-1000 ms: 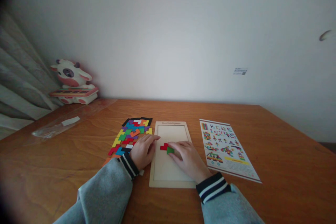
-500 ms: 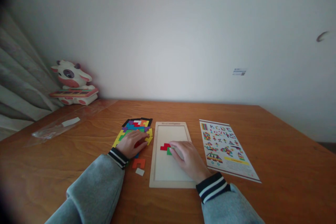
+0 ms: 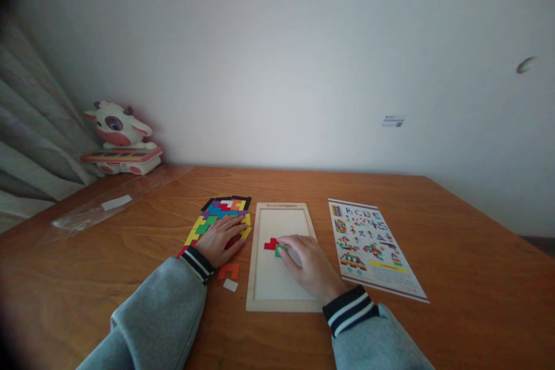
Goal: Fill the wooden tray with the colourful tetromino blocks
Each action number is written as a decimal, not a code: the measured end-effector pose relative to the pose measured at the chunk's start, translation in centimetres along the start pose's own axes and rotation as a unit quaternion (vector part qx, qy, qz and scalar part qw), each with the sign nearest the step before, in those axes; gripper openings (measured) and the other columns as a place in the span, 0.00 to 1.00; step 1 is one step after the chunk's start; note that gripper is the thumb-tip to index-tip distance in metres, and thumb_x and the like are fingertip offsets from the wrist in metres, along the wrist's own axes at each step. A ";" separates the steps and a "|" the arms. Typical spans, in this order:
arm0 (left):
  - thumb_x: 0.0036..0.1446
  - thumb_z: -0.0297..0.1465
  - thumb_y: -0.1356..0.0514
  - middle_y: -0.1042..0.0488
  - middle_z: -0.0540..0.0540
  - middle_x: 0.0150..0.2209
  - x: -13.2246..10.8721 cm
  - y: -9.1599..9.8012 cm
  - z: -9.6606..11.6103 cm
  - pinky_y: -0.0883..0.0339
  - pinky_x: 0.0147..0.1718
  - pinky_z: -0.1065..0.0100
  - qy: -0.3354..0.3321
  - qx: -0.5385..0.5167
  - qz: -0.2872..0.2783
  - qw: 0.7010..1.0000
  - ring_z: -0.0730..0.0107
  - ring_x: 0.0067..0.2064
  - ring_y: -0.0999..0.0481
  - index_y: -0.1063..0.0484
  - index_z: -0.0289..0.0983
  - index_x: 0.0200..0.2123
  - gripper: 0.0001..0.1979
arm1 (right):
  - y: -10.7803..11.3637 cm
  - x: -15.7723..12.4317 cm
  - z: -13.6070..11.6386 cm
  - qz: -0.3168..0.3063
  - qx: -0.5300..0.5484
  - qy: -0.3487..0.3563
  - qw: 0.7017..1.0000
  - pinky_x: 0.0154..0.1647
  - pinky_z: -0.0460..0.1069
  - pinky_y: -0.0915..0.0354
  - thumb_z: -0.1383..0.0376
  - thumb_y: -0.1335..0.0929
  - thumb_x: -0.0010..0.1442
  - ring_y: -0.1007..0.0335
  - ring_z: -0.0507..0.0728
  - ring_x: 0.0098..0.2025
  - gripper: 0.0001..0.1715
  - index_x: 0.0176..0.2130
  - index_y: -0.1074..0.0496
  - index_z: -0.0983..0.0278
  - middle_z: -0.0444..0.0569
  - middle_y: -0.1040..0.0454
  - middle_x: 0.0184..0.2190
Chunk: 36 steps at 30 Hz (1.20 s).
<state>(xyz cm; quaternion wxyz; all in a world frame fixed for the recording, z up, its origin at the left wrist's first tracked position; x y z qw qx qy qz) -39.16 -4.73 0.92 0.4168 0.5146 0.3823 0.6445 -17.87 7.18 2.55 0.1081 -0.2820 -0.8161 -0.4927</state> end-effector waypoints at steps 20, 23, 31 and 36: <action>0.62 0.36 0.44 0.26 0.38 0.53 0.0 -0.3 -1.8 0.35 0.55 0.49 0.069 -0.017 0.055 0.996 0.52 0.55 0.29 0.30 0.36 0.54 0.19 | 0.1 0.0 -0.1 -0.005 0.003 0.003 1.000 0.51 0.55 0.32 0.62 0.36 0.66 0.27 0.58 0.48 0.12 0.49 0.30 0.57 0.49 0.23 0.45; 0.60 0.26 0.47 0.30 0.43 0.58 0.1 -0.5 -1.2 0.42 0.60 0.45 0.022 -0.011 0.028 0.999 0.53 0.62 0.36 0.33 0.42 0.58 0.23 | 0.1 0.0 -0.2 -0.005 0.005 0.005 1.000 0.51 0.55 0.32 0.62 0.36 0.66 0.27 0.58 0.48 0.12 0.49 0.30 0.57 0.49 0.23 0.44; 0.61 0.28 0.48 0.26 0.39 0.48 0.3 -0.1 -0.8 0.30 0.49 0.54 0.039 -0.002 0.032 0.999 0.56 0.48 0.27 0.26 0.36 0.50 0.16 | 0.1 0.0 -0.2 -0.002 0.011 0.002 1.000 0.50 0.54 0.31 0.63 0.35 0.66 0.27 0.58 0.48 0.11 0.49 0.30 0.57 0.49 0.23 0.44; 0.61 0.27 0.48 0.27 0.39 0.53 0.2 -0.2 -0.8 0.33 0.54 0.51 0.018 0.012 0.059 0.998 0.53 0.55 0.30 0.25 0.35 0.50 0.17 | 0.0 -0.1 -0.2 -0.006 0.016 0.004 1.000 0.51 0.54 0.32 0.64 0.36 0.66 0.28 0.58 0.48 0.11 0.49 0.30 0.57 0.48 0.24 0.44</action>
Point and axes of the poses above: each hand's wrist, its own x-axis towards the middle knuckle, its own y-axis out of the back of the hand, z = x × y, the point moved 5 cm from there along x, towards the middle knuckle
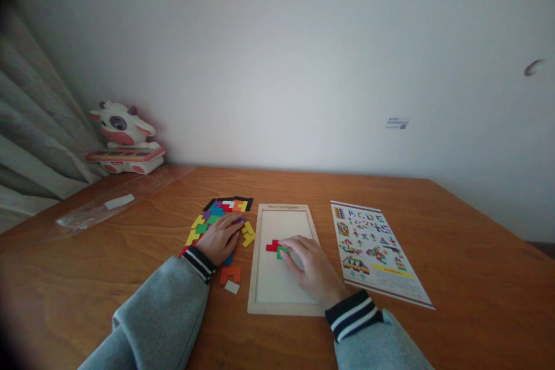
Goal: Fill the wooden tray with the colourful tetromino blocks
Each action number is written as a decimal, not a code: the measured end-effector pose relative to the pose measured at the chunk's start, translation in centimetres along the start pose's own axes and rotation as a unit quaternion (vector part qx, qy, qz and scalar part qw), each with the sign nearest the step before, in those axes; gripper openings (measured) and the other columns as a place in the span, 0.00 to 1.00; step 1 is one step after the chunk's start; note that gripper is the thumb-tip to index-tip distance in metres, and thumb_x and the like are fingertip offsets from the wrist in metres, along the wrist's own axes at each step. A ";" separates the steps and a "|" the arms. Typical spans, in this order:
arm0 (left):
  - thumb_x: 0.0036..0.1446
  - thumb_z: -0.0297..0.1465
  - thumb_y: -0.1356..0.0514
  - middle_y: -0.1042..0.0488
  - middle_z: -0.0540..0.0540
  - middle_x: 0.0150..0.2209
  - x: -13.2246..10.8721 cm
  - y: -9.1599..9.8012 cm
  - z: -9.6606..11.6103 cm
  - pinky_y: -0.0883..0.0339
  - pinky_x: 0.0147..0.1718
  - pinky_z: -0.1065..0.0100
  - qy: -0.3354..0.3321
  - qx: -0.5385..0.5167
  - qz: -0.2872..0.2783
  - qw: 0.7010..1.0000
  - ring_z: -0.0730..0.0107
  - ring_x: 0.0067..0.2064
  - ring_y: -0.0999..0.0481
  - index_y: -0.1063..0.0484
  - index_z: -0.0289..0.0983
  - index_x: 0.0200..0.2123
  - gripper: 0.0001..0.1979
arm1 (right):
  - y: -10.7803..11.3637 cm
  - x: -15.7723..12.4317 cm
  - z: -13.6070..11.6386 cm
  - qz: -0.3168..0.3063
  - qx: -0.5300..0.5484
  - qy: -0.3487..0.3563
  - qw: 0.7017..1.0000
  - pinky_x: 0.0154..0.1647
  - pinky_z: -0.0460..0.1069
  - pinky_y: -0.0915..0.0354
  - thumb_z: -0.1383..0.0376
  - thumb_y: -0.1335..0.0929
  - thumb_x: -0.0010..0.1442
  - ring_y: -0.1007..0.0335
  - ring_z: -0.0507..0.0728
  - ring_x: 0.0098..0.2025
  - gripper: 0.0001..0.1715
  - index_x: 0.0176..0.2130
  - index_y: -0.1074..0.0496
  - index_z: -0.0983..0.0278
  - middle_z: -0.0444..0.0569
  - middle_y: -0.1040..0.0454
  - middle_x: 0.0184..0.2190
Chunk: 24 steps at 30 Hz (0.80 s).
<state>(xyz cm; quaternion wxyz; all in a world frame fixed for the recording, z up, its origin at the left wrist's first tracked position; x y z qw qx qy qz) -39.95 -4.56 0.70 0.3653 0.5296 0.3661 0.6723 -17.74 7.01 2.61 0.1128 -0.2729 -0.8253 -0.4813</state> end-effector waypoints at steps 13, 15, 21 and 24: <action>0.63 0.32 0.42 0.22 0.39 0.44 0.3 0.3 -1.0 0.29 0.48 0.52 0.028 -0.030 -0.003 0.999 0.54 0.47 0.24 0.26 0.35 0.48 0.13 | 0.1 0.1 -0.1 0.009 -0.014 0.003 1.000 0.50 0.54 0.32 0.64 0.35 0.66 0.27 0.58 0.47 0.11 0.48 0.29 0.57 0.48 0.23 0.43; 0.61 0.31 0.40 0.23 0.39 0.45 0.3 0.3 -1.1 0.28 0.48 0.53 0.039 -0.043 0.012 0.998 0.55 0.47 0.24 0.27 0.34 0.49 0.14 | 0.1 0.1 -0.1 0.011 -0.014 0.005 1.000 0.50 0.54 0.32 0.64 0.35 0.66 0.27 0.57 0.47 0.11 0.48 0.29 0.58 0.48 0.23 0.43; 0.61 0.27 0.40 0.25 0.44 0.39 0.3 1.0 -0.1 0.25 0.39 0.68 -0.014 -0.137 0.076 0.988 0.68 0.38 0.23 0.24 0.37 0.43 0.08 | 0.0 0.2 0.0 0.013 -0.013 0.014 1.000 0.49 0.54 0.32 0.65 0.35 0.66 0.27 0.57 0.46 0.10 0.47 0.29 0.58 0.48 0.23 0.42; 0.62 0.28 0.40 0.25 0.45 0.36 0.3 2.3 1.4 0.27 0.38 0.69 -0.071 -0.133 0.117 0.981 0.70 0.37 0.24 0.23 0.38 0.40 0.07 | 0.0 0.2 0.0 0.016 -0.012 0.019 1.000 0.49 0.54 0.32 0.66 0.35 0.66 0.27 0.57 0.45 0.10 0.47 0.29 0.58 0.48 0.23 0.42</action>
Point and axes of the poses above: each hand's wrist, its own x-axis towards the middle knuckle, its own y-axis out of the back of the hand, z = x × y, the point moved 5 cm from there along x, towards the middle knuckle
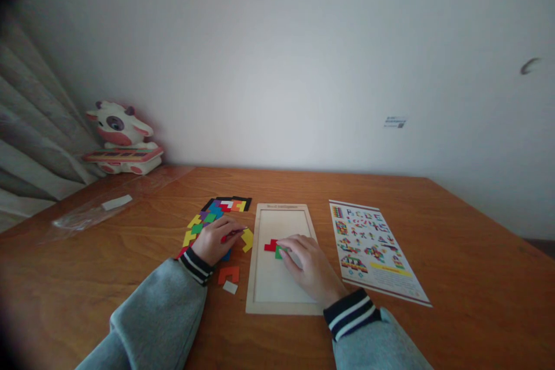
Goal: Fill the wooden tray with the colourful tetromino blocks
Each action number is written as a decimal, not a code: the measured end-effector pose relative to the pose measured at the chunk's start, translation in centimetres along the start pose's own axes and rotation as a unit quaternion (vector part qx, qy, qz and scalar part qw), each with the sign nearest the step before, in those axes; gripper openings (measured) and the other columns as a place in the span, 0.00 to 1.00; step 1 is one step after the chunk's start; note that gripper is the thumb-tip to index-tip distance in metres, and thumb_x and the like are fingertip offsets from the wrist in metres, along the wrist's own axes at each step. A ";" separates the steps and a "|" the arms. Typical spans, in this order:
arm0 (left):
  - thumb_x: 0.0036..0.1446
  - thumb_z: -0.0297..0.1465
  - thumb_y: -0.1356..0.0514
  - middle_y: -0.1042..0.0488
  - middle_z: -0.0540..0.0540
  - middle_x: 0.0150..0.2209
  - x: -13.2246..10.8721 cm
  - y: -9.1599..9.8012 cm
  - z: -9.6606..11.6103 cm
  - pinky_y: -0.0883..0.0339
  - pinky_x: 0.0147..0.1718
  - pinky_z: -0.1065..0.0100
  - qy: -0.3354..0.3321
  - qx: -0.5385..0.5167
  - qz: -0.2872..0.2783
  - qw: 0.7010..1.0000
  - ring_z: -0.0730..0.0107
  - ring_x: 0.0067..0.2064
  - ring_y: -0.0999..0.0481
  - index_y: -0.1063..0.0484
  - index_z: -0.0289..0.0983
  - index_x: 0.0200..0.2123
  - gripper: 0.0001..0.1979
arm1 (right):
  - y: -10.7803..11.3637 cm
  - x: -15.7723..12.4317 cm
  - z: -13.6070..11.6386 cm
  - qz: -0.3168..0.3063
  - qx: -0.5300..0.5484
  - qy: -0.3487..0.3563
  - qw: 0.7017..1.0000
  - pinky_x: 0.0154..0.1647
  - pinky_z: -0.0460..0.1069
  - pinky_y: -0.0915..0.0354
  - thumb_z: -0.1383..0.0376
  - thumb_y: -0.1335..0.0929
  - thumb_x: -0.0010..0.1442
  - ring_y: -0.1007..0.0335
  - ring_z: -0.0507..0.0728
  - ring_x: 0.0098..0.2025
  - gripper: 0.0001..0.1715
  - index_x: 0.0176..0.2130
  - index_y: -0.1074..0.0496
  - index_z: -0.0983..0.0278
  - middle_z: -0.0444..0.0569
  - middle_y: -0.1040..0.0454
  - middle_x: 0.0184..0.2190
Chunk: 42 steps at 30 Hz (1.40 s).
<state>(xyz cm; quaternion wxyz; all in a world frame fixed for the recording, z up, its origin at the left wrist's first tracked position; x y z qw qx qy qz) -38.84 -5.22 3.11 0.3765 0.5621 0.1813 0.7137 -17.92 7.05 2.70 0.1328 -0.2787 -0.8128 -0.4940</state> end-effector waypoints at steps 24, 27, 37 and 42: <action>0.64 0.28 0.42 0.20 0.43 0.37 0.3 -1.6 7.9 0.25 0.37 0.67 -0.187 -0.031 -0.022 0.982 0.68 0.36 0.24 0.28 0.35 0.50 0.12 | -0.4 0.2 -0.9 0.005 0.152 -0.010 0.988 0.37 0.48 0.31 0.63 0.30 0.62 0.27 0.53 0.34 0.05 0.39 0.25 0.60 0.46 0.22 0.33; 0.63 0.29 0.41 0.20 0.44 0.36 0.3 -1.7 7.9 0.26 0.36 0.66 -0.162 -0.033 -0.038 0.986 0.67 0.35 0.23 0.26 0.35 0.47 0.10 | 0.4 0.4 -1.0 0.025 0.151 -0.008 0.988 0.36 0.48 0.31 0.64 0.31 0.62 0.28 0.53 0.33 0.03 0.37 0.25 0.60 0.46 0.24 0.32; 0.63 0.30 0.40 0.21 0.46 0.31 0.3 -1.7 7.5 0.29 0.32 0.69 -0.137 -0.046 -0.032 0.989 0.68 0.32 0.25 0.23 0.36 0.41 0.07 | -0.1 0.3 -1.4 -0.010 0.179 -0.016 0.984 0.34 0.47 0.31 0.61 0.30 0.61 0.28 0.52 0.31 0.07 0.38 0.25 0.61 0.46 0.24 0.31; 0.64 0.30 0.42 0.21 0.45 0.33 0.3 -1.8 7.4 0.27 0.36 0.68 -0.122 -0.040 -0.033 0.991 0.68 0.35 0.24 0.24 0.36 0.42 0.08 | 0.2 0.3 0.0 0.011 0.154 -0.096 0.983 0.35 0.48 0.30 0.57 0.32 0.63 0.26 0.54 0.32 0.11 0.37 0.24 0.60 0.46 0.21 0.30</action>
Point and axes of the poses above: each hand's wrist, its own x-axis towards the middle knuckle, its own y-axis out of the back of the hand, z = x × y, the point moved 5 cm from there along x, towards the middle knuckle
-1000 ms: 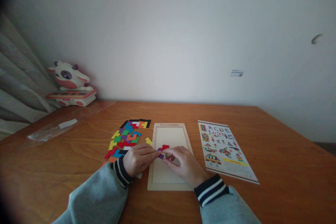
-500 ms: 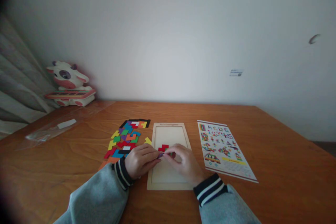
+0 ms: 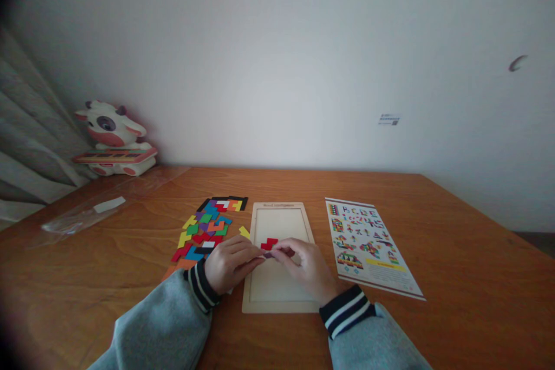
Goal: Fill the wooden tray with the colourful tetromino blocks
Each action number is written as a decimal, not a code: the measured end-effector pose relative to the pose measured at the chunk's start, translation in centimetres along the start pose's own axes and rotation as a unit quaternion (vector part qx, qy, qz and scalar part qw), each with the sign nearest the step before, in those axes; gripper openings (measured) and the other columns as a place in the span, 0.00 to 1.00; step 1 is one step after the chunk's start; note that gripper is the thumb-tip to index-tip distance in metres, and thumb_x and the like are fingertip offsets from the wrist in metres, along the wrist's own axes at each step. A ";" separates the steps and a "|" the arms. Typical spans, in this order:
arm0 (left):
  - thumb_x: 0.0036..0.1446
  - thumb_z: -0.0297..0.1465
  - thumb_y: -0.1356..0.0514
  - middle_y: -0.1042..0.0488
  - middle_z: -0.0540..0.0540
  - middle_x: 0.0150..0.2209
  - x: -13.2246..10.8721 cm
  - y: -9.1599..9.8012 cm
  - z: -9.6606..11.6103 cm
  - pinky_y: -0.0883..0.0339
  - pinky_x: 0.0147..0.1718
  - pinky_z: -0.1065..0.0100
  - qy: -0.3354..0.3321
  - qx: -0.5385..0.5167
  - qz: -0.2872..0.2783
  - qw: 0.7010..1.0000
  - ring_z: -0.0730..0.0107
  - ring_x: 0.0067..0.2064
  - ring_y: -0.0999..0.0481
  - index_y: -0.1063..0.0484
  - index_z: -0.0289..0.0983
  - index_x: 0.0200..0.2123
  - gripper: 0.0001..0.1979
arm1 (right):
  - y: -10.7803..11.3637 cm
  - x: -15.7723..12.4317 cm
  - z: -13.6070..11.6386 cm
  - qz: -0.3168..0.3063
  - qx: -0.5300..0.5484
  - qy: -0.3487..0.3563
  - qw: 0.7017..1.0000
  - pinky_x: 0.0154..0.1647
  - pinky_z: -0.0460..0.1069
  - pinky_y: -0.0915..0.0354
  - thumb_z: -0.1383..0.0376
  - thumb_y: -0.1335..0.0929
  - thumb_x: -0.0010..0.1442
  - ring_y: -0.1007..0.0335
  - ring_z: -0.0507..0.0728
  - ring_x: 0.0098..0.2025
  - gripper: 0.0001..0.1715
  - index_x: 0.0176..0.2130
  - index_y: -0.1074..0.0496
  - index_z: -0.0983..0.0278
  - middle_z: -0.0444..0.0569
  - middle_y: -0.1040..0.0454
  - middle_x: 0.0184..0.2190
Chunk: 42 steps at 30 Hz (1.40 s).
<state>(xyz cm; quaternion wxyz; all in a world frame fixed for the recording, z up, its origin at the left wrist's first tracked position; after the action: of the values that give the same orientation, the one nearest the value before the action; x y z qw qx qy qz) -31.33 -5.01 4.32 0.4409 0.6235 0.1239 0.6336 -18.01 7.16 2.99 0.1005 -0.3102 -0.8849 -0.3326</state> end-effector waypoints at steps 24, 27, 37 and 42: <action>0.68 0.39 0.50 0.33 0.43 0.61 -1.1 -2.3 0.2 0.46 0.63 0.50 0.030 -0.035 -0.226 0.973 0.59 0.65 0.38 0.37 0.41 0.61 0.21 | 1.7 0.1 3.6 0.135 -0.005 -0.026 0.991 0.46 0.56 0.28 0.58 0.36 0.66 0.24 0.58 0.41 0.16 0.50 0.29 0.61 0.53 0.24 0.44; 0.68 0.39 0.50 0.33 0.43 0.61 -1.1 -2.3 0.2 0.47 0.64 0.50 0.036 -0.036 -0.226 0.973 0.60 0.64 0.36 0.36 0.41 0.60 0.20 | 1.8 0.2 3.4 0.134 -0.023 -0.026 0.990 0.45 0.55 0.28 0.58 0.36 0.65 0.25 0.58 0.42 0.14 0.46 0.27 0.60 0.52 0.24 0.42; 0.68 0.40 0.50 0.32 0.41 0.61 -1.1 -2.3 0.2 0.47 0.64 0.52 0.025 -0.034 -0.212 0.976 0.59 0.64 0.35 0.35 0.39 0.59 0.21 | 2.1 0.0 4.1 0.140 -0.030 -0.069 0.987 0.43 0.55 0.29 0.55 0.36 0.65 0.25 0.59 0.40 0.16 0.45 0.26 0.61 0.52 0.22 0.40; 0.69 0.39 0.51 0.33 0.43 0.62 -1.0 -2.3 0.3 0.47 0.64 0.52 0.031 -0.029 -0.221 0.974 0.61 0.64 0.37 0.37 0.40 0.61 0.21 | 2.0 0.0 4.2 0.157 -0.029 -0.080 0.984 0.42 0.55 0.28 0.53 0.34 0.62 0.25 0.59 0.38 0.17 0.43 0.27 0.63 0.54 0.21 0.40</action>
<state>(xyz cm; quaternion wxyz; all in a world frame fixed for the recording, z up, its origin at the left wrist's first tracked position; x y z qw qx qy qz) -30.31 -4.52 2.09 0.5839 0.5476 0.2535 0.5431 -16.67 11.06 0.89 0.0715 -0.4733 -0.8204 -0.3126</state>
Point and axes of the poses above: each hand's wrist, its own x-axis towards the middle knuckle, its own y-axis out of the back of the hand, z = x × y, the point moved 5 cm from there along x, towards the middle knuckle
